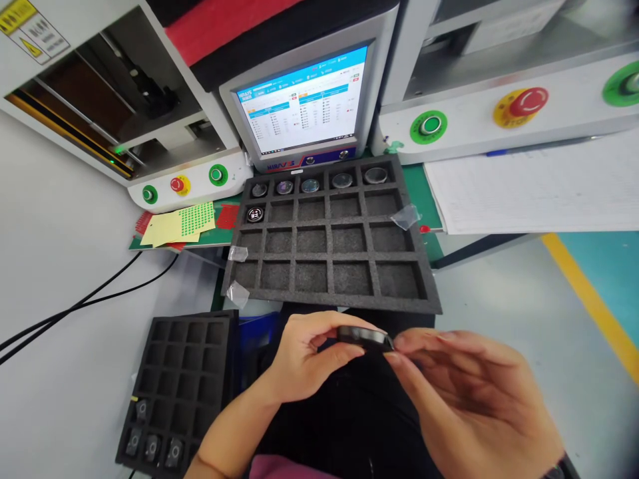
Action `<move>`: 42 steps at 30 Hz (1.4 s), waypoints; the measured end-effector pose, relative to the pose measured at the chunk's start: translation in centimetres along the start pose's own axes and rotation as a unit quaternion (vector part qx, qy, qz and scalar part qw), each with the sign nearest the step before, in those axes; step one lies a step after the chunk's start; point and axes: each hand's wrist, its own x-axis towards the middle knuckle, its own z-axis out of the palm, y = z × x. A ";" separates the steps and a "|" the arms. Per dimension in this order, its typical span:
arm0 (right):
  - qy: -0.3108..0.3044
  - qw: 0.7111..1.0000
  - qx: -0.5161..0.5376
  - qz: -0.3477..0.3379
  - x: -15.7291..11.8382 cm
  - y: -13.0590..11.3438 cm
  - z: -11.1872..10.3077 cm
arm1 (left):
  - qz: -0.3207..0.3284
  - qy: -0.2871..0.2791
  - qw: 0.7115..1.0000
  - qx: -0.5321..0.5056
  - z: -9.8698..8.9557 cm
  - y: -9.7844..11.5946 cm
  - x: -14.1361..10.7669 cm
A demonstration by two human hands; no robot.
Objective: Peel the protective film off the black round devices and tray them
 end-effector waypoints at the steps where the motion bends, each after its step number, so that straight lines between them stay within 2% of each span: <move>1: -0.018 1.000 0.009 -0.006 0.2 0.0 -0.1 | 0.003 -0.003 1.000 0.004 0.0 0.0 0.0; 4: -0.089 0.995 0.044 -0.021 0.8 0.2 -0.4 | 0.006 -0.005 1.000 0.005 0.1 -0.1 0.0; 6: -0.108 0.992 0.063 -0.029 1.1 0.3 -0.5 | 0.007 -0.008 1.000 -0.006 0.2 -0.1 0.0; 12: -0.064 0.994 0.061 -0.064 0.5 0.5 -0.5 | 0.014 -0.012 1.000 -0.022 0.4 -0.2 0.0; 15: -0.076 0.994 0.057 -0.053 0.6 0.4 -0.4 | 0.012 -0.008 1.000 -0.026 0.4 -0.3 0.0; 19: -0.090 0.992 0.056 -0.074 0.9 0.3 -0.3 | 0.014 0.006 1.000 -0.011 0.6 -0.3 0.0; 25: -0.039 0.992 0.043 -0.112 0.5 1.1 0.0 | 0.037 0.010 0.999 0.002 0.6 -0.5 0.1; 29: -0.018 0.990 0.013 -0.137 0.3 1.4 0.4 | 0.053 0.028 0.997 0.054 0.5 -0.3 0.1; 31: -0.011 0.991 0.004 -0.137 0.1 1.0 0.4 | 0.075 0.047 0.991 0.103 0.7 -0.1 0.0; 33: -0.039 0.987 -0.016 -0.157 0.0 0.4 0.0 | 0.105 0.075 0.980 0.154 1.0 0.0 -0.2; 34: -0.058 0.981 -0.036 -0.179 0.0 0.1 -0.4 | 0.114 0.101 0.973 0.173 1.2 0.0 -0.4; 36: -0.074 0.970 -0.087 -0.214 0.8 0.2 -1.5 | 0.113 0.194 0.958 0.180 1.5 0.0 -0.6; 37: -0.054 0.967 -0.110 -0.222 1.7 0.6 -2.2 | 0.103 0.248 0.949 0.166 1.5 -0.1 -0.6; 39: 0.030 0.966 -0.142 -0.212 4.8 2.5 -3.3 | 0.076 0.325 0.934 0.126 1.2 -0.3 -0.5; 40: 0.071 0.964 -0.148 -0.210 6.8 3.7 -3.7 | 0.056 0.339 0.933 0.107 1.0 -0.3 -0.5; 42: 0.097 0.964 -0.171 -0.179 11.5 6.4 -4.0 | 0.011 0.333 0.939 0.082 0.5 -0.5 -0.3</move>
